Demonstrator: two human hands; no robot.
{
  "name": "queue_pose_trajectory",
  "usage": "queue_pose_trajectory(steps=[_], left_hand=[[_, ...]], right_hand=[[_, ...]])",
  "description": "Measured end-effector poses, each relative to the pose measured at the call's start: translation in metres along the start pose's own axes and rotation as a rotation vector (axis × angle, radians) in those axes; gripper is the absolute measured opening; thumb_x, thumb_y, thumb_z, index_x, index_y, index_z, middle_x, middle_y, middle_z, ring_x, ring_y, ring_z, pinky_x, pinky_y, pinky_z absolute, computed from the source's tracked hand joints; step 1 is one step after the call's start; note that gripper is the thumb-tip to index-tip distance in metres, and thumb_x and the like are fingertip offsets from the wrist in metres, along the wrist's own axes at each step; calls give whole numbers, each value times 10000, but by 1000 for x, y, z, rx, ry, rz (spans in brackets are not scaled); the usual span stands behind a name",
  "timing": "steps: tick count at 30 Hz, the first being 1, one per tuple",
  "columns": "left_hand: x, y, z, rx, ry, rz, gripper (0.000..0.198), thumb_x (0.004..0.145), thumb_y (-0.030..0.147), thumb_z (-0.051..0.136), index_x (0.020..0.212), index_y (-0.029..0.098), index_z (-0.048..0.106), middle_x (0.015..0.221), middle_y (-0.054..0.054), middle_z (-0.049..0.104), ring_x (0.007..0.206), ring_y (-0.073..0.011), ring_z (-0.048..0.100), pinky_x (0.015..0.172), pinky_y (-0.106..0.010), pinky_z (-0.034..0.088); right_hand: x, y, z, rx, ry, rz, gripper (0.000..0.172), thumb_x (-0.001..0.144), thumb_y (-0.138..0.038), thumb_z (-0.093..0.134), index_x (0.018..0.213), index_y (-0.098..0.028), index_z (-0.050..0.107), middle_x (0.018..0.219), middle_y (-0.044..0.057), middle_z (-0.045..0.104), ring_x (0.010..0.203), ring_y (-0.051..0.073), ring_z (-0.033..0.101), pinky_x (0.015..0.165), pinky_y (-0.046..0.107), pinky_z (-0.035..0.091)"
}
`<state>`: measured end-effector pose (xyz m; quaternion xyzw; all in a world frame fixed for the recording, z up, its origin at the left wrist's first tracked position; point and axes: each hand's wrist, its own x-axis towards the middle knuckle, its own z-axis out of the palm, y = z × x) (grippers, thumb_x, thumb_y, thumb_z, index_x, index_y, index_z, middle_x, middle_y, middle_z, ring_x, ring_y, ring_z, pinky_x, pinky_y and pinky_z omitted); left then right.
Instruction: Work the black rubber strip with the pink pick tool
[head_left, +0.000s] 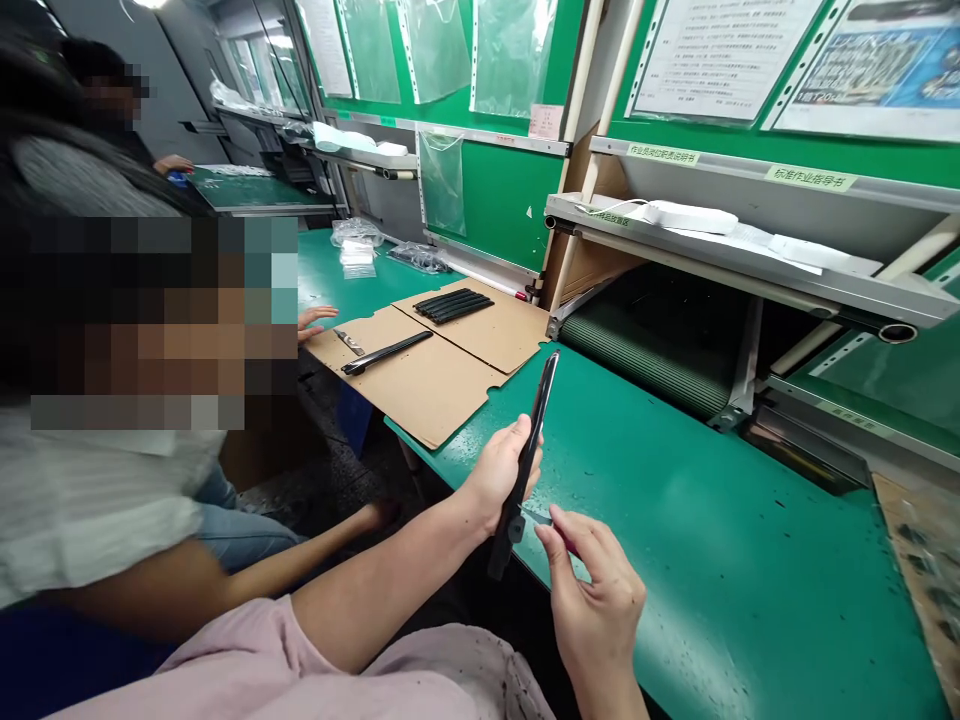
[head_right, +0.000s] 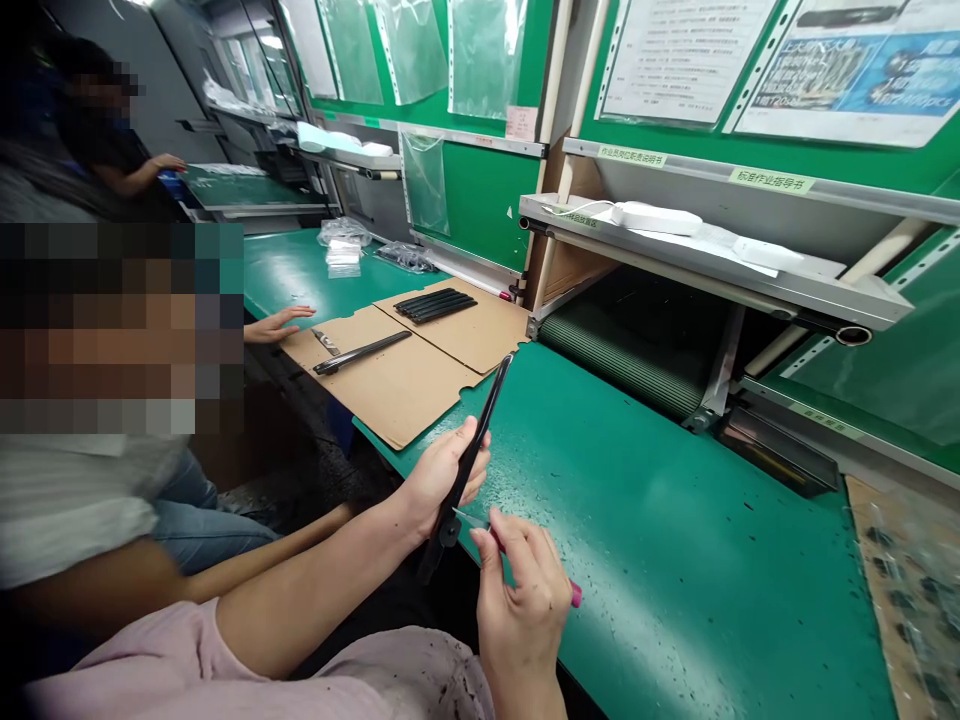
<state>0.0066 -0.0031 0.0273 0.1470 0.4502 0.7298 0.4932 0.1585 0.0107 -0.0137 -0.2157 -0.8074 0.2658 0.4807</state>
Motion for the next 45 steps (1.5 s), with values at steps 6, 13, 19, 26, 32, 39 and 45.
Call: queue_pose_trajectory(steps=[6,13,19,26,32,39,45], left_hand=[[-7,-3,10,61,-23,18,413,880,582,529,749,204,426,458,112,264,338,-36,187,333,-151,162],[-22,-12,18,109,-121,-39,436,886,599,517,741,213,376,481,114,239,380,-38,151,356,-157,147],[-36,-16,24,167,-136,-132,462,847,642,554,791,215,387,554,107,244,435,-42,163,401,-169,165],[-38,-27,13,361,-318,-161,465,878,663,467,792,213,390,562,101,261,439,-53,168,421,-212,148],[-27,-9,9,733,-568,-50,382,843,544,594,821,197,435,627,80,378,479,-64,347,445,-204,263],[-16,3,7,1071,-571,122,196,809,312,590,761,202,434,674,56,456,556,-95,466,500,-213,336],[0,14,-13,1512,-530,778,213,713,92,549,676,202,369,574,54,418,523,-97,388,512,-258,215]], right_hand=[[13,8,1,-95,86,-74,197,904,-147,664,1097,-175,692,909,62,680,814,174,611,725,295,516],[53,24,-6,-158,257,-92,155,928,-228,650,1061,-186,718,906,59,701,811,173,630,696,288,534],[88,42,-23,-128,333,8,202,924,-345,640,1002,-194,750,915,70,717,822,203,645,720,324,535],[109,74,-50,-59,354,277,456,908,-552,564,973,-139,747,879,131,696,760,248,614,682,370,486],[97,54,-63,321,-50,418,507,942,-619,457,1023,-173,683,582,-22,462,493,124,396,444,248,319],[65,35,-60,339,-305,424,391,876,-566,628,1031,-207,645,580,-55,390,533,118,313,492,258,254],[64,24,-60,96,-549,257,389,849,-616,633,925,-250,526,759,-37,481,648,143,388,571,266,296]])
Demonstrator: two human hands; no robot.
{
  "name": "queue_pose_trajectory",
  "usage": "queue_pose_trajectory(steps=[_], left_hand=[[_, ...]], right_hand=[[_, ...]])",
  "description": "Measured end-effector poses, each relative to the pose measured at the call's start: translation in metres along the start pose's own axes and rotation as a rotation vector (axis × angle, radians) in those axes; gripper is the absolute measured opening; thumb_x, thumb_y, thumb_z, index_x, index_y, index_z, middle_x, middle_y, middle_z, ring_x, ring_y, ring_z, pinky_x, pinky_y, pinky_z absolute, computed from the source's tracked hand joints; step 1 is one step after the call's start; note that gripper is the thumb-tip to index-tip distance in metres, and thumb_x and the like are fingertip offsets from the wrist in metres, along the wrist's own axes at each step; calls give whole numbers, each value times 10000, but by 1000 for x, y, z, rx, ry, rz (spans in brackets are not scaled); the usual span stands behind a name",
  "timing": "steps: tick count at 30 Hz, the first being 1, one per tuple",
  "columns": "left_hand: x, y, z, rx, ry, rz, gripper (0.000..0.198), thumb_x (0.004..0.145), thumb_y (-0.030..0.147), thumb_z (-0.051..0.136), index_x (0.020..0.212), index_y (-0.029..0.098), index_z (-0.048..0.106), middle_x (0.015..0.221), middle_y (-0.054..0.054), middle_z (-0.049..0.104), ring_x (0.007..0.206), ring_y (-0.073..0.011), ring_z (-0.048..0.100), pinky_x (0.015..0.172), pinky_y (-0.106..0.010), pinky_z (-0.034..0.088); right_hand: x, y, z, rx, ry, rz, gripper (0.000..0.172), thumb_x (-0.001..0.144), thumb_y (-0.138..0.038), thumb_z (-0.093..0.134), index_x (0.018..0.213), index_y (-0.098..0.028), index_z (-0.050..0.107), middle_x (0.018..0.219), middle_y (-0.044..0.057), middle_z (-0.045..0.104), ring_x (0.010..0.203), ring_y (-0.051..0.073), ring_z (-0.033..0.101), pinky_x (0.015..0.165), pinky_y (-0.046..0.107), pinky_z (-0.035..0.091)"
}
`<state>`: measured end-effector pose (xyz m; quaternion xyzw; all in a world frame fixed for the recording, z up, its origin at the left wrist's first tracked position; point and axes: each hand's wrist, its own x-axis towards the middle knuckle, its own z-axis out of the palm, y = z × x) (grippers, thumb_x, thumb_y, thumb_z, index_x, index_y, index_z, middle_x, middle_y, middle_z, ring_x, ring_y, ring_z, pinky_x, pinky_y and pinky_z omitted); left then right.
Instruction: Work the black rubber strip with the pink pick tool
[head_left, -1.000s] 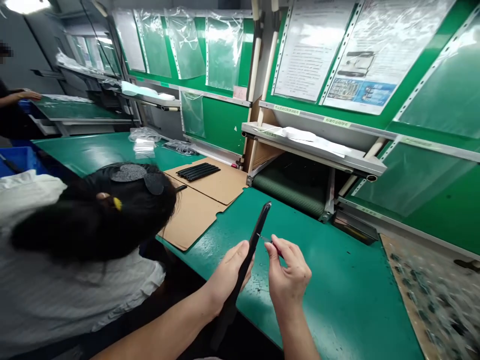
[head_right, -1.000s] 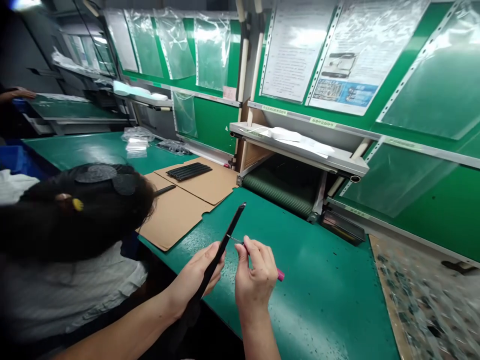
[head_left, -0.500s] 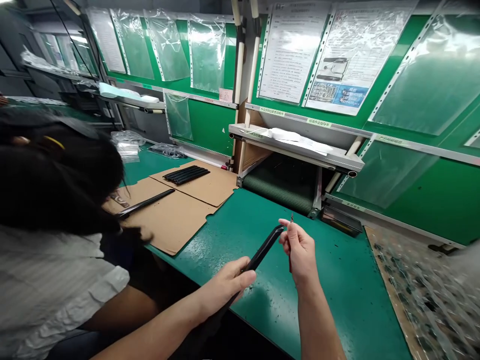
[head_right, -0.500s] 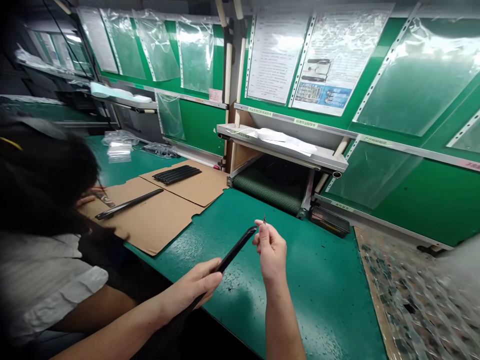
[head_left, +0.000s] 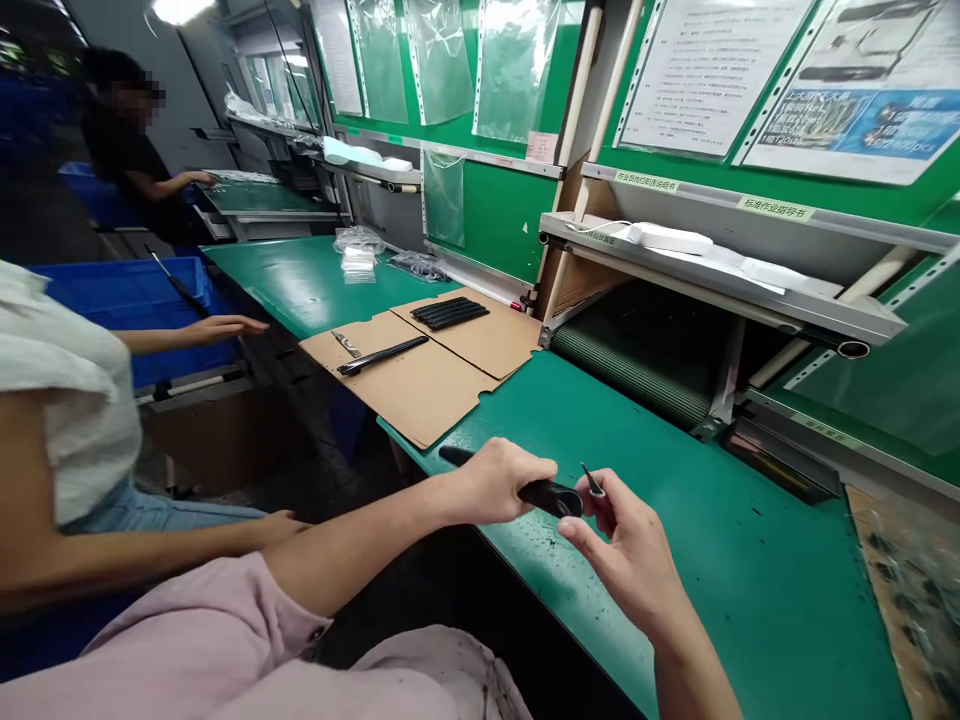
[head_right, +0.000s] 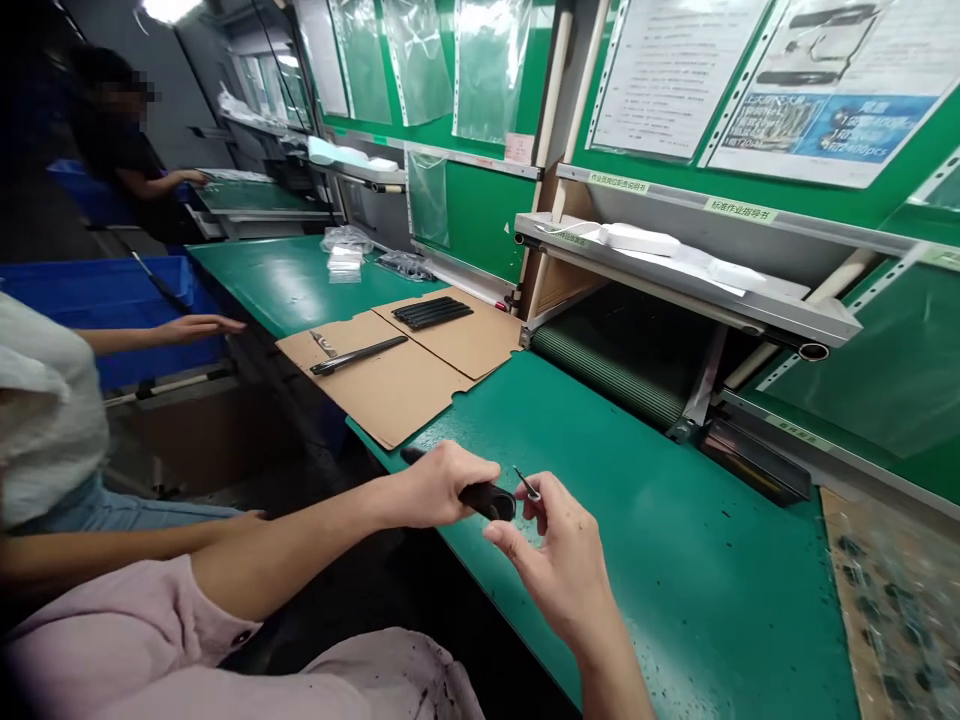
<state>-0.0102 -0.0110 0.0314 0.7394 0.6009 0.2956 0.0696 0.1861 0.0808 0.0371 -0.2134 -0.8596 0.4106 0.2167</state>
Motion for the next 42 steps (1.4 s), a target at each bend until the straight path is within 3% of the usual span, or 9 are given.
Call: queue_pose_trajectory(steps=[6,11,14,18,23,28,32,37,42], left_hand=[[6,-13,-9,267,66,353,227,696,32,481,666,213,348,590,30,494,515,-133,421,512,-299,230],[6,-12,-10,240,70,381,237,698,22,463,660,220,336,591,22,493,508,-150,393,517,-313,228],[0,-13,-8,136,27,274,233,714,37,465,647,221,339,599,13,466,530,-156,393,540,-310,219],[-9,-11,-5,-24,-31,55,235,741,69,482,626,216,339,600,5,431,554,-151,385,562,-309,206],[-18,2,3,-212,81,-128,257,756,115,533,621,211,336,571,36,379,517,-115,325,535,-283,211],[-27,24,17,-296,165,-400,269,747,125,539,631,208,311,552,60,333,515,-96,289,509,-265,196],[-27,34,15,-352,182,-539,183,779,163,507,668,202,367,581,63,393,556,-98,304,518,-265,211],[-23,37,3,-441,189,-588,149,733,162,509,684,202,374,619,65,397,610,-106,286,532,-257,225],[-22,36,1,-469,187,-585,97,721,160,497,701,199,411,645,63,431,630,-108,310,551,-247,247]], right_hand=[[7,-12,-6,-113,-226,-126,514,858,-692,568,740,-224,392,723,-49,429,649,138,367,579,275,260],[6,-12,-1,-149,-217,-182,585,869,-729,510,678,-206,332,633,-57,384,587,120,338,554,286,216],[3,-9,6,-164,-104,-243,598,880,-744,470,666,-202,335,610,-56,374,557,112,331,537,287,202],[1,-5,19,-259,84,-338,534,946,-635,467,660,-205,333,596,-50,376,538,114,333,538,294,200],[2,-2,35,-435,316,-379,466,997,-573,376,698,-216,378,638,-15,435,576,151,379,557,309,215],[7,-3,49,-570,516,-353,498,1024,-564,248,701,-217,400,635,-1,428,572,167,379,537,314,220],[13,-5,58,-707,566,-361,490,1026,-548,265,689,-220,403,630,7,440,581,176,392,535,325,239],[19,-8,64,-772,665,-241,590,939,-720,272,844,-194,521,722,53,521,668,213,471,561,332,298],[17,-10,69,-847,580,-251,549,975,-659,275,693,-226,460,665,37,488,624,208,436,565,342,287]])
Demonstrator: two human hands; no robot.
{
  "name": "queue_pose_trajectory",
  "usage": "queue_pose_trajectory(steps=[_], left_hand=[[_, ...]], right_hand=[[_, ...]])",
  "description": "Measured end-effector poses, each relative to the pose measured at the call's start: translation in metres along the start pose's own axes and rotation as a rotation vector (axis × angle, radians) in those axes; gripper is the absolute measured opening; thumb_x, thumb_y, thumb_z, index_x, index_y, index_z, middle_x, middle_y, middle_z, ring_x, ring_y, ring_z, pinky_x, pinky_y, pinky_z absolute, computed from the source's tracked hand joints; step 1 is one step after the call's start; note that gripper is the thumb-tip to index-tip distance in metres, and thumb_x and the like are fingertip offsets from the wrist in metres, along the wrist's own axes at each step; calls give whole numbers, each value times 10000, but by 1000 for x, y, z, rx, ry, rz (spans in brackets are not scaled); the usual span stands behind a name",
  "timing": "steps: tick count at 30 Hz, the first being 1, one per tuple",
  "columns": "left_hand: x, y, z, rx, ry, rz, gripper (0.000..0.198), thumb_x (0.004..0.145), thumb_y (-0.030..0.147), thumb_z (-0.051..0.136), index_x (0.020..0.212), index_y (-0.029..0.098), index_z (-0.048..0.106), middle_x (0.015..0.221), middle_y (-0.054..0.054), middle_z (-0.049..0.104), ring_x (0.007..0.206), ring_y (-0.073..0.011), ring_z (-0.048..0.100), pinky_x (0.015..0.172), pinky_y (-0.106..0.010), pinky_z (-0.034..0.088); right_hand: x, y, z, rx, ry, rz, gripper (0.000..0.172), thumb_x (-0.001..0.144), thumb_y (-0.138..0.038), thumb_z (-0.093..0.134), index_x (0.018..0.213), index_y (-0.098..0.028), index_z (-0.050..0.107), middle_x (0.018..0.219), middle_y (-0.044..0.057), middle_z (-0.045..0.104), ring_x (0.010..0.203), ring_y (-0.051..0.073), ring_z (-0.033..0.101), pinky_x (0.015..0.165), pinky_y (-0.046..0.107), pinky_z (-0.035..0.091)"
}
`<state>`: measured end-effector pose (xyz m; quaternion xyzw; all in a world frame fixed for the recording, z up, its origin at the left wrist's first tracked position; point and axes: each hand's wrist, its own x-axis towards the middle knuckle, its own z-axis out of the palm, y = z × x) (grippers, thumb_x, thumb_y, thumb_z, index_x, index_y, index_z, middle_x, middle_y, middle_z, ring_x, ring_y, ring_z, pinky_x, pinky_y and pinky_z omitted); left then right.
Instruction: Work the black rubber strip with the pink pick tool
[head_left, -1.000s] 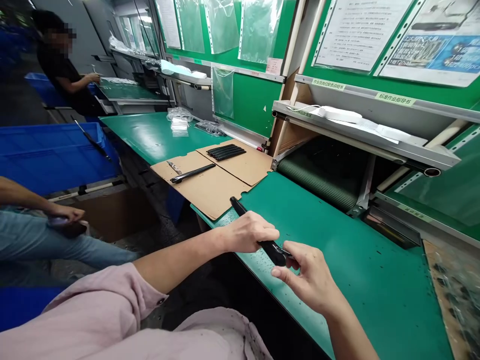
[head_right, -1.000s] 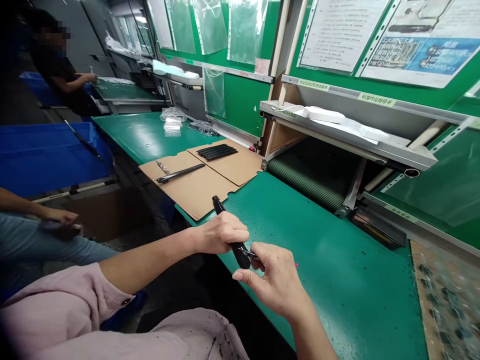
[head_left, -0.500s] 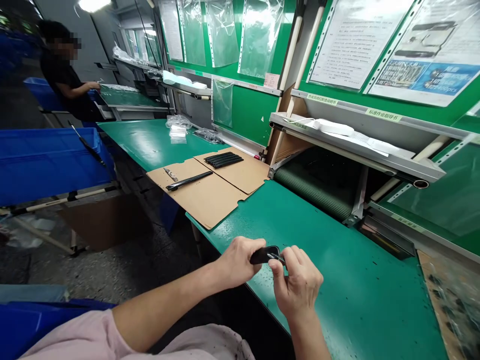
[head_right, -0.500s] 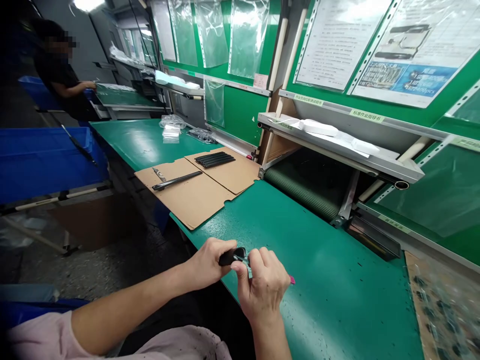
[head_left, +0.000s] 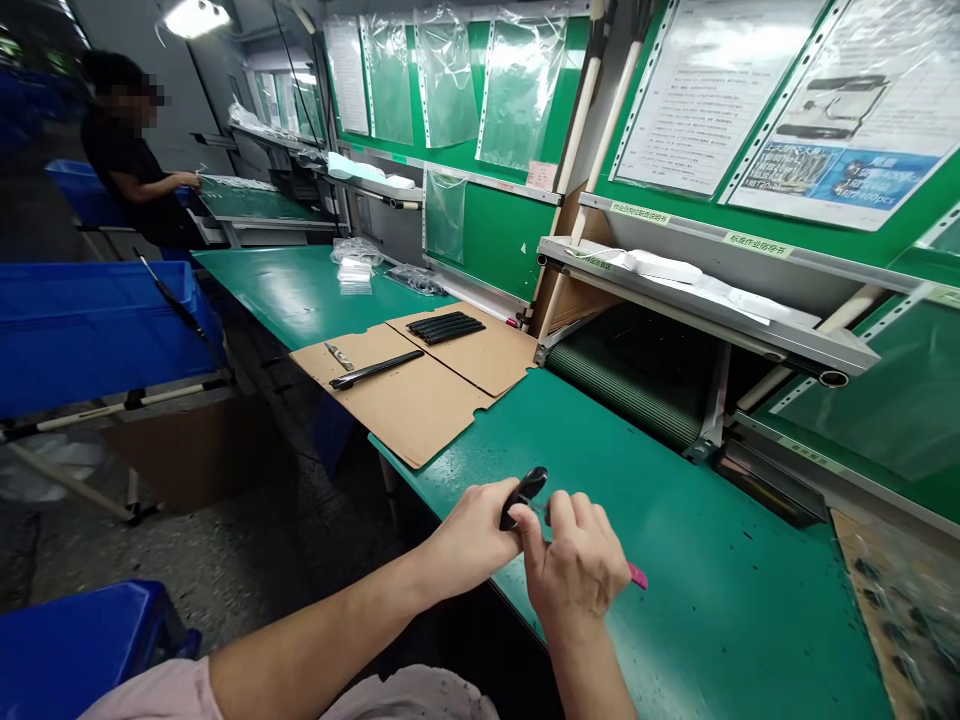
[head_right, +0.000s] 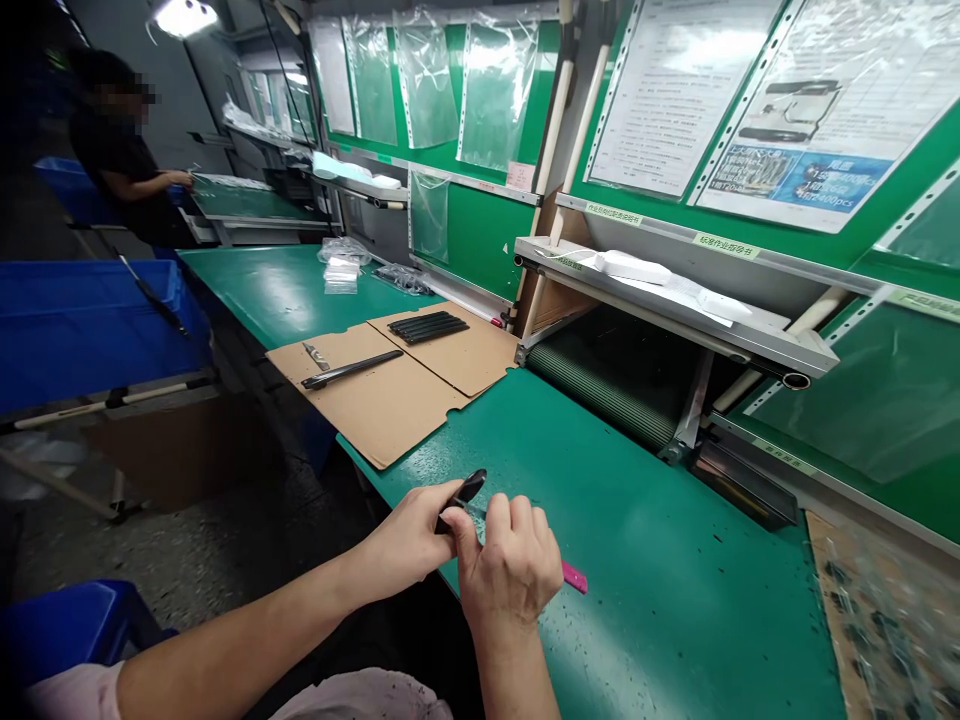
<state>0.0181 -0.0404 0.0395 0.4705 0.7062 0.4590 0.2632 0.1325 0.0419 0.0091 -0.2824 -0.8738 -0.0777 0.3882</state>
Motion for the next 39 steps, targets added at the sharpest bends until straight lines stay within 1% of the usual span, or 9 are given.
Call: queue_pose_trajectory(steps=[5,9,12,16,20,23,26,32,39], left_hand=[[0,-5,-4,21,-36,19,90,773,220,533,731,197,457,661,47,446,610,-113,359,538,-248,247],[4,-9,-11,198,-49,160,152,786,202,552,676,203,448,584,47,393,546,-114,342,531,-261,232],[20,-14,-21,277,96,295,160,754,163,579,653,205,463,647,11,471,629,-152,448,614,-276,330],[49,-27,-31,-350,461,129,314,704,153,668,991,223,563,1089,-75,568,1052,-233,536,913,-350,428],[57,-34,-18,-872,373,-162,221,885,360,538,1002,174,514,974,-83,580,768,-159,611,709,-314,520],[51,-31,-4,-1004,250,-257,317,968,431,378,1003,147,515,725,1,506,414,-53,374,403,-192,343],[47,-24,-3,-1075,257,-244,286,982,428,393,1041,174,509,585,83,345,361,-36,196,344,-156,177],[44,-15,-16,-1092,281,-192,219,979,410,443,940,198,483,520,100,282,353,-44,182,324,-149,146],[41,-17,-19,-1120,277,-141,228,961,423,488,973,196,504,530,103,273,351,-40,169,322,-151,138]], right_hand=[[5,-2,-7,374,-38,183,450,953,-604,477,726,-218,522,661,13,515,620,178,464,560,313,288],[18,6,-18,1060,-346,459,418,910,-590,549,743,-207,556,596,-38,391,520,125,336,486,264,252],[19,5,-24,1277,-453,545,374,887,-539,597,737,-199,556,582,-60,292,507,106,243,463,257,198],[3,-11,-21,1079,-187,450,204,906,-395,619,842,-202,614,629,-39,400,521,112,340,471,257,272],[-17,-31,-9,939,-16,235,68,914,-274,631,922,-213,602,681,-30,462,565,119,428,516,241,363],[-24,-37,-2,876,-140,40,87,931,-280,624,932,-202,585,685,-23,504,592,135,467,543,259,367],[-24,-33,0,732,-250,-66,209,958,-406,587,945,-198,572,741,4,561,655,167,513,596,292,360],[-7,-20,-2,395,-302,-153,591,883,-776,381,884,-201,522,796,34,581,716,206,541,593,314,318],[-17,-28,-3,301,-212,-258,553,965,-673,337,658,-221,422,605,-11,465,559,170,436,553,335,232]])
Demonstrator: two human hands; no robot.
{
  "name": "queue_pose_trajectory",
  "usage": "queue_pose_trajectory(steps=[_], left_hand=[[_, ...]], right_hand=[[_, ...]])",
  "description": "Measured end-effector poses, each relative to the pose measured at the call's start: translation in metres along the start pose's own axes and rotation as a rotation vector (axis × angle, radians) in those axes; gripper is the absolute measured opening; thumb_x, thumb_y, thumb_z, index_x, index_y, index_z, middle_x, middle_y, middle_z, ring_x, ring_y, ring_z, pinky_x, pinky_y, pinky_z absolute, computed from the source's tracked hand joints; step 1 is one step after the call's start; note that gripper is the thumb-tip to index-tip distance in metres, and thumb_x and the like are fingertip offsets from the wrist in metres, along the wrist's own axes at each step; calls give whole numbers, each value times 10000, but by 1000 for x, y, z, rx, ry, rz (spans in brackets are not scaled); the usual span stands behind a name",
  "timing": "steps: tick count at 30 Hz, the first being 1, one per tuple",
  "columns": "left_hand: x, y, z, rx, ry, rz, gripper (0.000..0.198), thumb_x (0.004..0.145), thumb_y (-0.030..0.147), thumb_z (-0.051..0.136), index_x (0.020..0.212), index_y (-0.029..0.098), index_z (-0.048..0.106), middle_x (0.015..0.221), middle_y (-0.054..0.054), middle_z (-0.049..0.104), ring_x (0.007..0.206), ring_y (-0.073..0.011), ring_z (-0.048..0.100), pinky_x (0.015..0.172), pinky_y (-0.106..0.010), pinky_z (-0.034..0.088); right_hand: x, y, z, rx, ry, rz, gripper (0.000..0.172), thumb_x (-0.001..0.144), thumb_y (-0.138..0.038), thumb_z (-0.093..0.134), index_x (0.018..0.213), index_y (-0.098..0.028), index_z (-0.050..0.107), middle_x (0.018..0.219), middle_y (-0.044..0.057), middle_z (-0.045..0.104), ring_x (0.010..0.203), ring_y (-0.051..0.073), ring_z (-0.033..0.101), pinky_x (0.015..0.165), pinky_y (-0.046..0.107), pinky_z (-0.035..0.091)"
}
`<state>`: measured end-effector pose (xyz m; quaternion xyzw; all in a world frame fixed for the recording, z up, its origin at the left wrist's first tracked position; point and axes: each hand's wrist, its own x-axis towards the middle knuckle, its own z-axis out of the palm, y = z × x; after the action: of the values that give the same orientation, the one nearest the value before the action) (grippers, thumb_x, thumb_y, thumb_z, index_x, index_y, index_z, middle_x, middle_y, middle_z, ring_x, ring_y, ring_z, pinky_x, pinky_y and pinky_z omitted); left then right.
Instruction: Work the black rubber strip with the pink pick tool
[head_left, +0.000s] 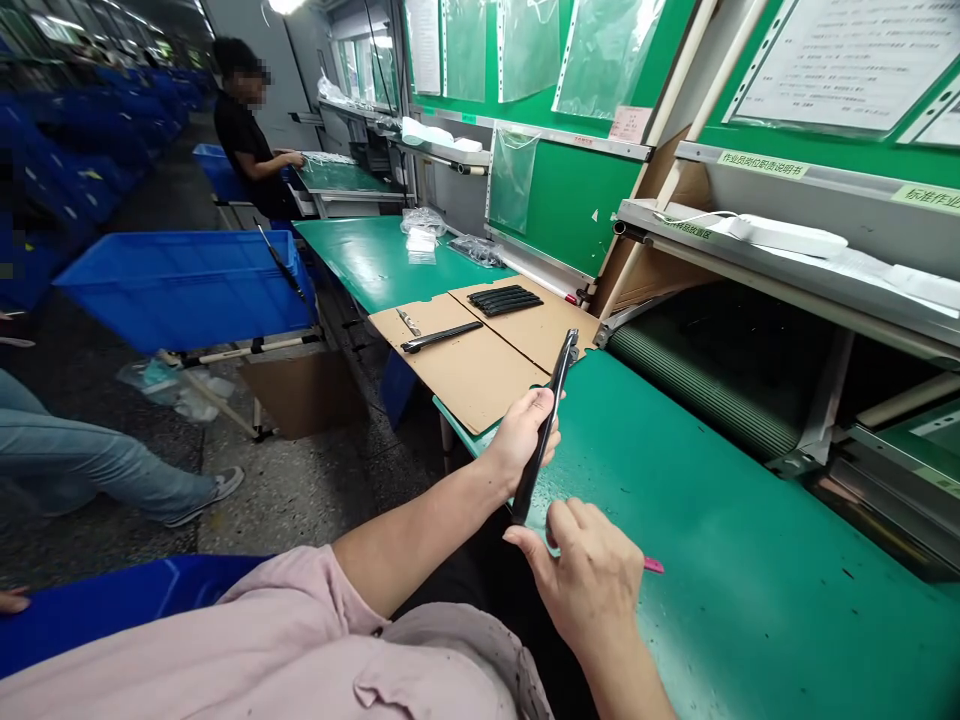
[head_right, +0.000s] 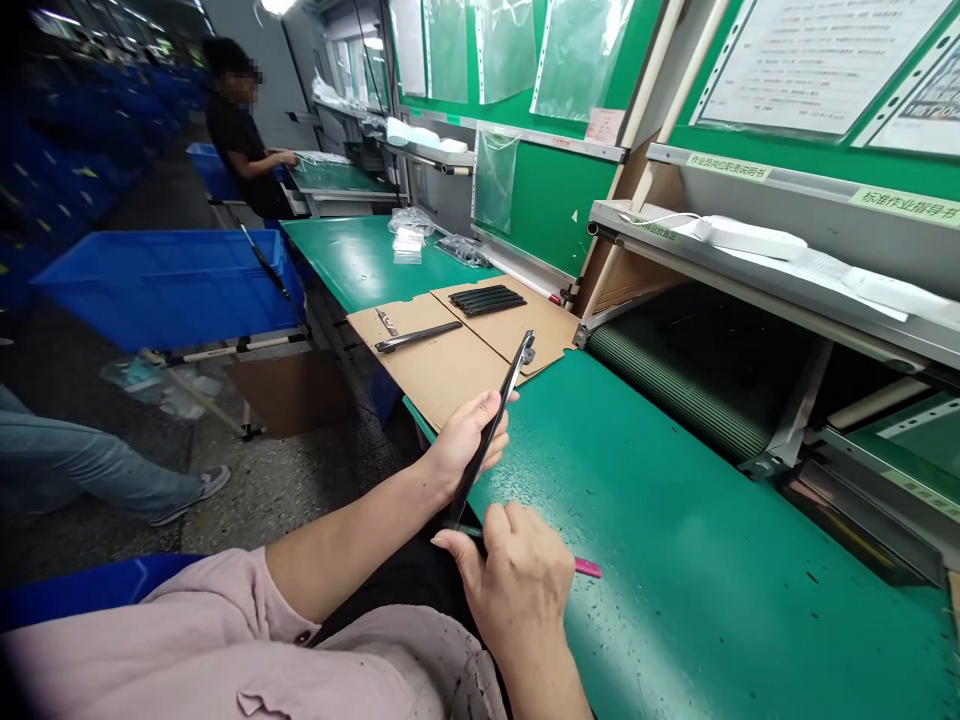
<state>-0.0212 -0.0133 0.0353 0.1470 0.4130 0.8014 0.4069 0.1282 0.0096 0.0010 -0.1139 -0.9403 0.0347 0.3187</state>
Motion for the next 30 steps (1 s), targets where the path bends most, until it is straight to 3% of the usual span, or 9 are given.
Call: queue_pose_trajectory(steps=[3,5,7,10,21,30], left_hand=[[-2,4,-1,-13,-19,35,280,960,459,477,1024,191,527,537,103,261,352,-41,172,325,-151,149],[-3,7,0,-6,-24,71,309,962,480,460,1057,195,535,545,99,266,351,-46,188,323,-157,156],[-5,9,0,2,-23,102,311,967,477,448,1078,200,536,550,97,272,349,-49,200,324,-161,160],[-7,9,2,11,-25,112,290,974,452,441,1083,201,536,548,97,274,349,-51,202,326,-164,156],[-13,7,12,19,-20,75,263,966,462,445,1008,210,506,548,101,265,354,-47,189,334,-150,143],[-24,-1,14,72,-59,27,308,943,499,473,1068,218,488,530,106,307,358,-50,204,339,-158,193]], right_hand=[[-10,-4,-2,189,-26,14,481,1016,-552,353,710,-210,497,651,3,507,601,173,473,569,321,282],[-16,-3,-4,375,-39,93,382,1051,-417,328,894,-193,595,792,36,596,719,183,550,628,304,368],[-20,0,-5,504,20,167,271,1042,-301,379,1065,-192,626,929,55,643,837,181,599,703,289,440],[-23,3,-5,568,166,269,163,973,-233,558,1084,-199,672,970,49,668,880,169,626,741,266,497],[-13,-2,0,420,375,211,229,866,-118,704,1084,-189,701,906,53,671,817,174,606,704,292,511],[26,18,0,292,530,164,200,871,-118,703,1069,-141,699,889,67,672,810,168,598,668,268,515]])
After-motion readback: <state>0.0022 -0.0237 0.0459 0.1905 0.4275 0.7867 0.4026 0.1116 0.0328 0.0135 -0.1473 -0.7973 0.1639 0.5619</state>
